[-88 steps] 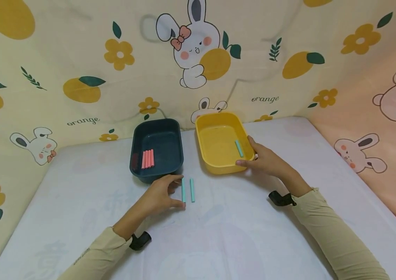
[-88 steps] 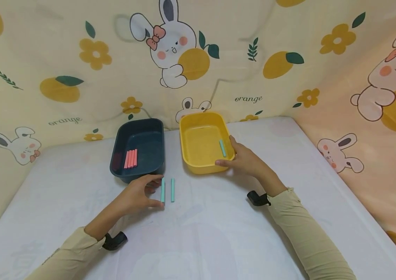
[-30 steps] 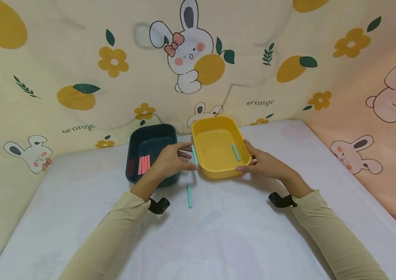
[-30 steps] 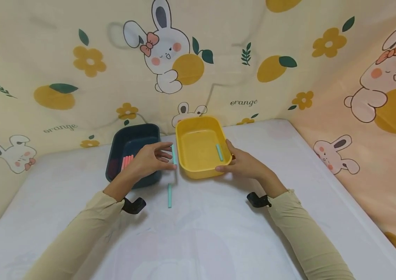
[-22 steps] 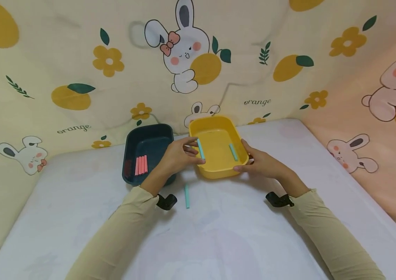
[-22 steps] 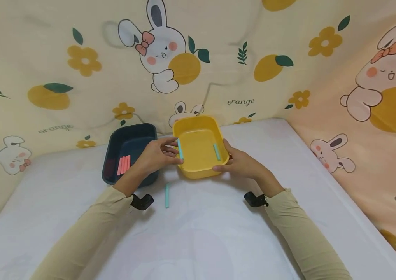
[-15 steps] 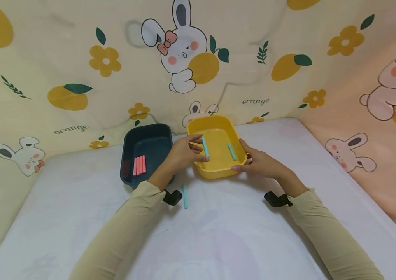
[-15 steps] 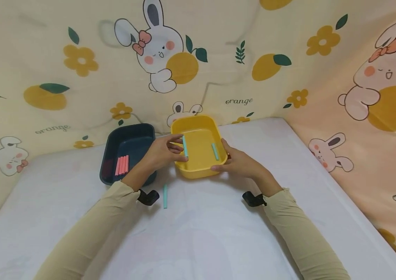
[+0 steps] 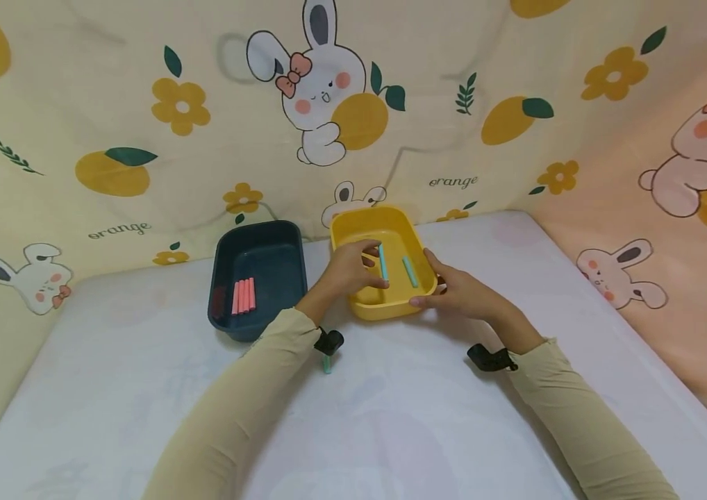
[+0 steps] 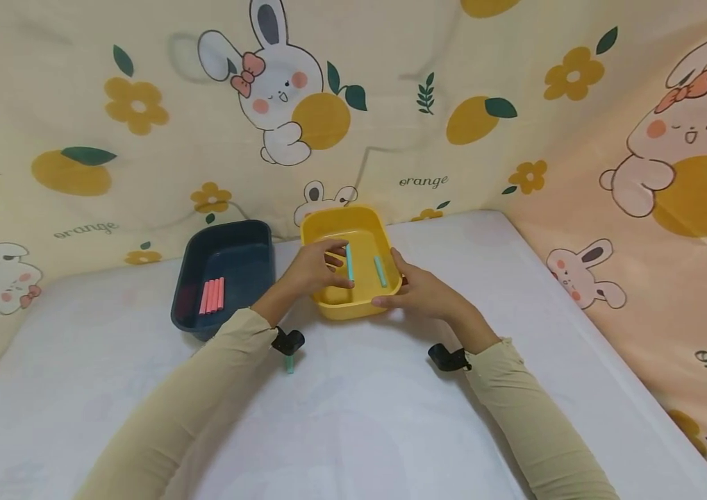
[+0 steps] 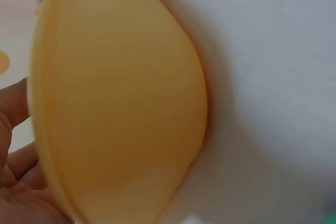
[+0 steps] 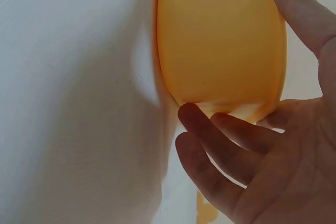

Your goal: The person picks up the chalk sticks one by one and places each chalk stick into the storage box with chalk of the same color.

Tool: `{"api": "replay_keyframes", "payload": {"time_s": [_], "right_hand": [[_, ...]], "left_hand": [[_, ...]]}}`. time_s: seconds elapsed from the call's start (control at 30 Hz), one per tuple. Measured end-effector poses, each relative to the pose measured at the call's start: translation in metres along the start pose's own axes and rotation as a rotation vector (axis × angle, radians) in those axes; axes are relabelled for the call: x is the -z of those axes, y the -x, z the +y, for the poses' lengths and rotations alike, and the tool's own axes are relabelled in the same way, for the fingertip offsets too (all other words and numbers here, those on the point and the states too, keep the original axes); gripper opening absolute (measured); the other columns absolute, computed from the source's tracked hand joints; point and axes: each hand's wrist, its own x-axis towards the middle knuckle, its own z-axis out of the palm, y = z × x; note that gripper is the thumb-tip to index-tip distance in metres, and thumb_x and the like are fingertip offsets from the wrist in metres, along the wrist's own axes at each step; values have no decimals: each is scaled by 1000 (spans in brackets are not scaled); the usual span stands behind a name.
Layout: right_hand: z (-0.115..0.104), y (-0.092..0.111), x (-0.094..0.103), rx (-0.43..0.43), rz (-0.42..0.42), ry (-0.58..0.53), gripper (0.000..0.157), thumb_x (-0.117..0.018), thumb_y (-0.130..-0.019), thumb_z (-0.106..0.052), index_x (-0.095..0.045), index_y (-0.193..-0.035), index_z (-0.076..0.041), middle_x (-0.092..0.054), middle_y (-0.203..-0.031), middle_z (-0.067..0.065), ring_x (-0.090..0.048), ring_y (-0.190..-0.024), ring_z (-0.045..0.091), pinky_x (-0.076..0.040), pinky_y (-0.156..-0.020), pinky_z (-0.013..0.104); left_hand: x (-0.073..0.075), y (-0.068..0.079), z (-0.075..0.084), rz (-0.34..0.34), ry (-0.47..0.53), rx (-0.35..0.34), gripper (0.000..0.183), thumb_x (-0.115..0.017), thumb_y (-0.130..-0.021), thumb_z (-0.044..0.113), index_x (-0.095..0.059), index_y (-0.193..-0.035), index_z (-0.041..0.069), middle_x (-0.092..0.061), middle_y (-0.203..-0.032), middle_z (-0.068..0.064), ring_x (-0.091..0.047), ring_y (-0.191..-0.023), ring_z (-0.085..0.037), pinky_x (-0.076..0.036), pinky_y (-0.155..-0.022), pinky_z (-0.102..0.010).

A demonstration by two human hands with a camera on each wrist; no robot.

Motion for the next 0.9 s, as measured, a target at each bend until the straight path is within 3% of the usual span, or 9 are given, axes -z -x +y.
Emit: {"api": "replay_keyframes", "payload": {"time_s": [0.2, 0.4, 0.57, 0.7, 0.9], "right_hand": [[0, 0, -3, -13, -10, -16, 117, -71, -81, -64, 2, -161, -19, -19, -166, 13, -48, -134, 36, -39, -113, 57], [1, 0, 0, -3, 6, 9, 116, -71, -81, -63, 0, -161, -17, -25, -164, 15, -53, -128, 34, -43, -110, 54], [1, 0, 0, 5, 20, 14, 116, -70, -82, -64, 0, -161, -17, -26, -164, 15, -54, -126, 33, -44, -109, 53], [3, 3, -3, -13, 3, -9, 116, -71, -81, -64, 0, -161, -18, -24, -165, 15, -52, -125, 31, -43, -109, 53], [1, 2, -3, 3, 19, 8, 116, -71, -81, -63, -1, -161, -16, -26, -164, 15, -52, -119, 29, -44, -106, 50]], "left_hand": [[-10, -12, 4, -53, -147, -12, 79, -88, -76, 20, -50, -145, 9, -65, -132, -8, -60, -121, -26, -50, -107, -36], [-20, -25, 9, -94, -196, -8, 79, -89, -75, 22, -52, -143, 8, -65, -133, -7, -56, -127, -24, -43, -114, -34], [-31, -33, 8, -60, -233, 25, 76, -90, -73, 27, -57, -139, 11, -64, -135, -5, -55, -128, -24, -41, -114, -34], [-40, -35, 5, -45, -275, 54, 74, -92, -70, 31, -62, -137, 16, -60, -139, -7, -49, -131, -31, -39, -115, -37], [-45, -34, 5, 8, -424, 35, 74, -90, -70, 42, -63, -135, 19, -56, -134, -8, -45, -117, -29, -41, -101, -39]]}}
